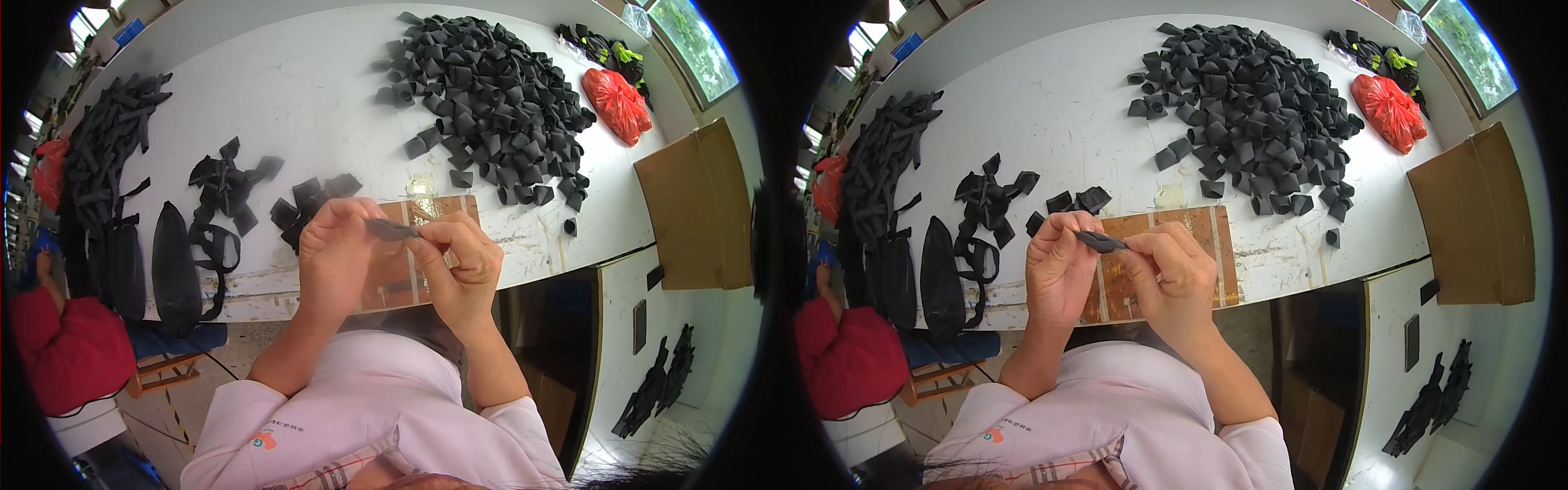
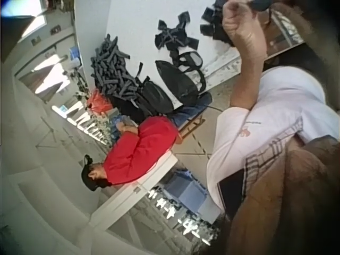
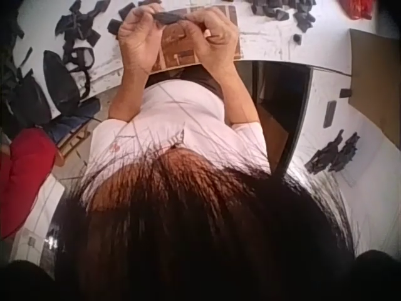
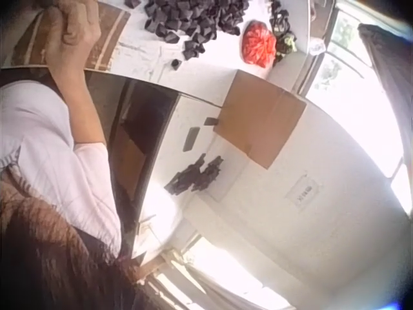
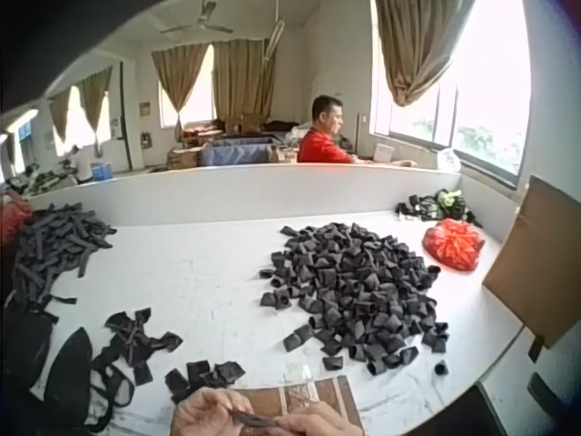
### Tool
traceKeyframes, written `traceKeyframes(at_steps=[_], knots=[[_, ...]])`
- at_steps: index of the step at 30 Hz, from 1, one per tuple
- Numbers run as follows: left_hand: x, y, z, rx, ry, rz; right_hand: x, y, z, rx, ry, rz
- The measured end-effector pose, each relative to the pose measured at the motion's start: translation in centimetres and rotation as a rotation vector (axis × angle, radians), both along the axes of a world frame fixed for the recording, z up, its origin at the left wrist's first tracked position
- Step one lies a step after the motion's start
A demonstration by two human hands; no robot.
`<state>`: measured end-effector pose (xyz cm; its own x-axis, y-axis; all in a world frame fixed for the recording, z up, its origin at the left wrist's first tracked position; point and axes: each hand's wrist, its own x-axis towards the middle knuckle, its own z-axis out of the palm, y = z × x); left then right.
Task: The recorder uses a small brush to apply adhesive to small black foam or rubber components and sets them aside.
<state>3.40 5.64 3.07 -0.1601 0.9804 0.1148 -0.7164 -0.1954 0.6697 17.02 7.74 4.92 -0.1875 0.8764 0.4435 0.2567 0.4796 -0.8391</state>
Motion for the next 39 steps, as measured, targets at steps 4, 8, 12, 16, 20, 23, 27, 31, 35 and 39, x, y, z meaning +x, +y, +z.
traceKeyframes(at_steps=[4, 8, 12, 16, 20, 23, 27, 31, 35, 39], knots=[[-0.2, -0.6, -0.9, -0.004, 0.145, 0.026, -0.1, -0.2, -1.2, 0.104, -0.033, 0.006], [-1.6, 0.1, -1.8, -0.019, 0.317, 0.075, -0.5, 0.0, -0.9, 0.085, -0.085, -0.019], [-7.4, 3.9, -5.4, -0.226, 1.004, 0.533, 2.5, 4.0, 1.1, -0.549, 0.804, 0.144], [-14.0, 6.7, -12.7, -0.39, 1.507, 0.496, 1.8, 3.0, -1.7, -0.478, 0.405, -0.143], [-15.2, 7.6, -14.1, -0.475, 1.817, 0.323, 0.7, -1.8, -4.5, -0.679, 0.186, 0.117], [-15.6, 7.2, -12.8, -0.32, 1.705, 0.454, -0.6, -3.2, -4.3, -0.639, -0.062, 0.278], [-13.5, 5.0, -6.3, 0.272, 1.681, 0.626, -3.2, -2.9, -4.3, -0.955, 0.078, 0.381], [-8.9, -0.4, -1.9, 0.549, 1.592, 0.277, -5.0, -1.1, -5.7, -1.41, 0.952, 0.529], [-5.7, -4.1, -2.7, 0.08, 1.091, 0.34, -5.2, -1.7, -5.9, -1.314, 1.063, 0.414], [-4.8, -4.6, -2.0, -0.397, 0.163, -0.133, -4.4, -2.0, -5.5, -1.257, 1.079, 0.347]])
